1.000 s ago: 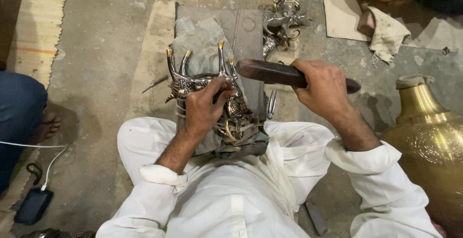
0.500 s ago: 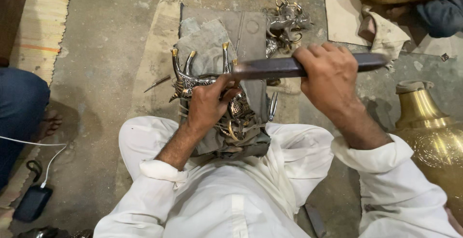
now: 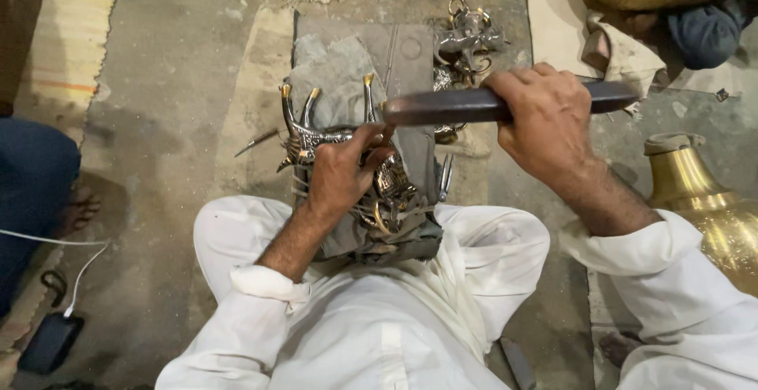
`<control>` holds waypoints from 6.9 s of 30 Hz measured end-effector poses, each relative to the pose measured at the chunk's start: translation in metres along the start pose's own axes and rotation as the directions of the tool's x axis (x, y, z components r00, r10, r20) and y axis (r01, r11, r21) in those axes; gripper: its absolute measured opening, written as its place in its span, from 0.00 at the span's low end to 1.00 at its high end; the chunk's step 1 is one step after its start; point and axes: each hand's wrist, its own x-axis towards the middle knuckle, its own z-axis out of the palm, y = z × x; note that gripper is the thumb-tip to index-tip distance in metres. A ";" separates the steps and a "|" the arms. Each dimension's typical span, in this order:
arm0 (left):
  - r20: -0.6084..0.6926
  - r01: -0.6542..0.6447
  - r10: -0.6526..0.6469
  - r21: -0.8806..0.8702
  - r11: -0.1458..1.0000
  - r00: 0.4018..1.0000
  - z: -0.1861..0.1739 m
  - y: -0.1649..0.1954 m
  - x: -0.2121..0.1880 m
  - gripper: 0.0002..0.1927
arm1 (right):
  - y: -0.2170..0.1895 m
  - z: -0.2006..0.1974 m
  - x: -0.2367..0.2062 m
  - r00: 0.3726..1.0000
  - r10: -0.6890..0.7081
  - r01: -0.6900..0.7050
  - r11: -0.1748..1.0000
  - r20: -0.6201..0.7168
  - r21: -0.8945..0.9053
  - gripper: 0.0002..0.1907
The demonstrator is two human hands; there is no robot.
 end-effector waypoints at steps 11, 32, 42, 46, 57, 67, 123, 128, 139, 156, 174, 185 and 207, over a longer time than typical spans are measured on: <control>0.039 0.022 -0.020 -0.045 0.999 0.999 -0.003 0.002 0.000 0.19 | -0.002 0.000 -0.004 0.998 0.067 -0.067 0.996 0.006 0.050 0.16; 0.108 0.107 -0.107 0.011 0.994 0.988 -0.003 0.001 0.002 0.19 | 0.003 -0.002 -0.013 0.998 0.061 -0.061 0.998 0.021 0.021 0.16; -0.029 0.028 -0.032 -0.108 0.994 0.999 0.002 -0.002 -0.004 0.17 | 0.002 -0.002 -0.008 0.986 0.039 -0.029 0.997 0.160 -0.069 0.18; -0.095 0.144 -0.166 -0.205 0.968 0.981 0.001 0.000 -0.014 0.16 | 0.001 -0.006 -0.004 0.971 0.037 -0.043 0.999 0.236 0.021 0.16; -0.197 0.156 -0.206 -0.242 0.958 0.958 0.014 0.004 -0.025 0.13 | -0.002 -0.004 0.008 0.961 -0.103 0.091 0.994 0.255 0.060 0.17; -0.193 0.179 -0.222 -0.215 0.960 0.956 0.025 -0.005 -0.031 0.13 | -0.021 -0.010 0.044 0.959 -0.083 0.136 0.974 0.273 -0.181 0.12; -0.165 0.095 -0.109 -0.091 0.991 0.980 0.023 -0.011 -0.031 0.19 | -0.007 -0.016 0.036 0.973 -0.129 0.172 0.957 0.190 -0.235 0.12; -0.180 0.062 -0.079 -0.097 0.993 0.980 0.024 -0.015 -0.035 0.17 | -0.008 -0.016 0.034 0.963 -0.065 0.100 0.987 0.262 -0.123 0.13; -0.148 0.074 -0.130 -0.332 0.940 0.981 0.014 -0.012 -0.037 0.15 | -0.011 -0.029 0.029 0.994 -0.071 0.063 0.994 0.082 0.094 0.16; -0.073 0.274 -0.381 -0.571 0.774 0.922 -0.015 -0.007 -0.013 0.17 | -0.008 0.002 -0.009 0.774 0.241 -0.453 0.857 0.586 0.246 0.16; -0.192 0.242 -0.420 -0.581 0.777 0.887 0.006 -0.010 0.001 0.16 | -0.005 0.085 -0.096 0.678 0.138 -0.732 0.218 0.722 0.646 0.20; -0.290 0.394 -0.388 -0.038 0.918 0.875 0.017 0.000 0.012 0.19 | -0.002 0.041 -0.008 0.786 0.154 -0.458 0.796 0.599 0.397 0.20; -0.396 0.275 -0.264 -0.030 0.961 0.879 0.021 0.005 0.010 0.17 | -0.038 -0.018 0.116 0.945 -0.205 0.264 0.939 0.256 -0.222 0.11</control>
